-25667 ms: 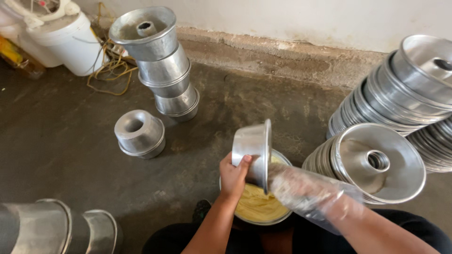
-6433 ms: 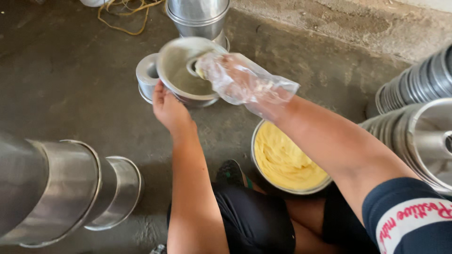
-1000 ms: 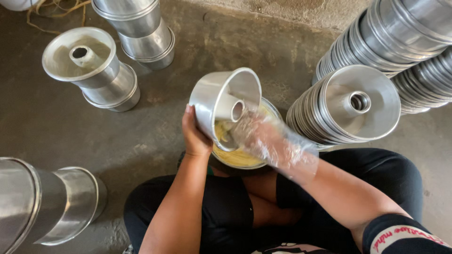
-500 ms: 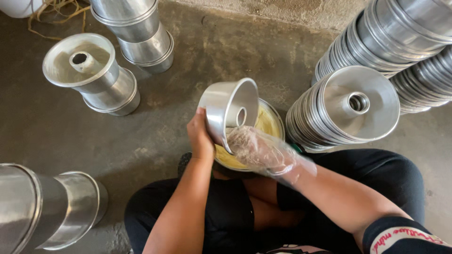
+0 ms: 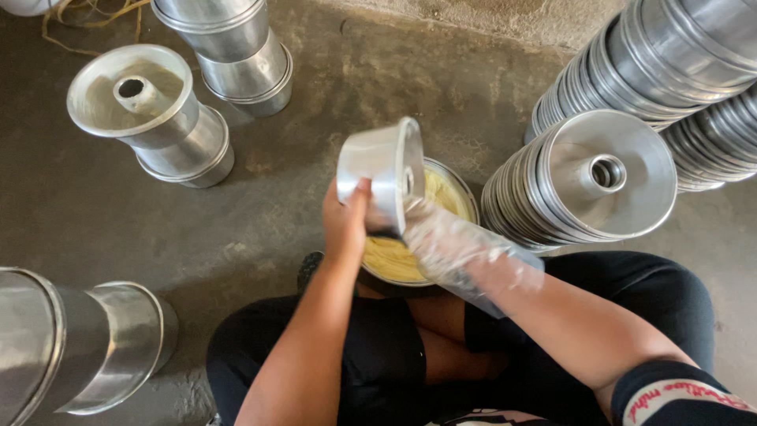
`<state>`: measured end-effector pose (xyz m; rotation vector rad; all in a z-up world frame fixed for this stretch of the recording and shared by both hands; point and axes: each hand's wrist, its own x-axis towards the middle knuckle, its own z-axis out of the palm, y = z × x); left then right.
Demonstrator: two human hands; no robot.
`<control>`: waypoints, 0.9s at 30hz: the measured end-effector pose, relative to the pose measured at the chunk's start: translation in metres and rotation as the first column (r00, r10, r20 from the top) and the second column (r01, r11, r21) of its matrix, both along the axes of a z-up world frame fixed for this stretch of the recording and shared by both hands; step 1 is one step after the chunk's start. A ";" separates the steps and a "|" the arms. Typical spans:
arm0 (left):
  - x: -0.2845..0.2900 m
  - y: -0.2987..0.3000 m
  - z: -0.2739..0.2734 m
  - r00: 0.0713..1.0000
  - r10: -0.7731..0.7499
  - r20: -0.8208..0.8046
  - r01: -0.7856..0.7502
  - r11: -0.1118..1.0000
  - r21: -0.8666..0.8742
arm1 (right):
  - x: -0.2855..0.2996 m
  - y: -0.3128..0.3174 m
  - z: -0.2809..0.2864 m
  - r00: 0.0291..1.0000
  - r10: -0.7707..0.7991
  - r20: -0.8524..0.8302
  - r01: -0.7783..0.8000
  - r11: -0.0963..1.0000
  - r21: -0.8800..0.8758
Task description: The person scoops a yellow substance from a bowl and spreads it inside metal bundt-style molds using a gloved hand. The person handles multiple molds one at a time, coating the interior surfaces, and stacks the greased molds nearby.
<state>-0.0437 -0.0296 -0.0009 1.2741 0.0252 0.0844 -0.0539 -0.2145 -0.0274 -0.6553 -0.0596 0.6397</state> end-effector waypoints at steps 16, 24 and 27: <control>-0.015 0.000 0.010 0.970 -0.096 0.225 0.068 0.989 0.129 | -0.031 0.020 0.090 0.930 -0.112 0.350 0.211 0.942 -0.262; 0.000 0.028 0.024 0.939 -0.261 -0.226 0.083 0.806 -0.586 | -0.014 -0.002 0.062 0.964 0.178 0.196 -0.123 0.957 -0.261; -0.015 0.011 0.028 0.882 -0.304 0.360 0.333 0.943 -0.022 | -0.013 -0.008 0.095 0.936 -0.076 0.345 0.169 0.954 -0.246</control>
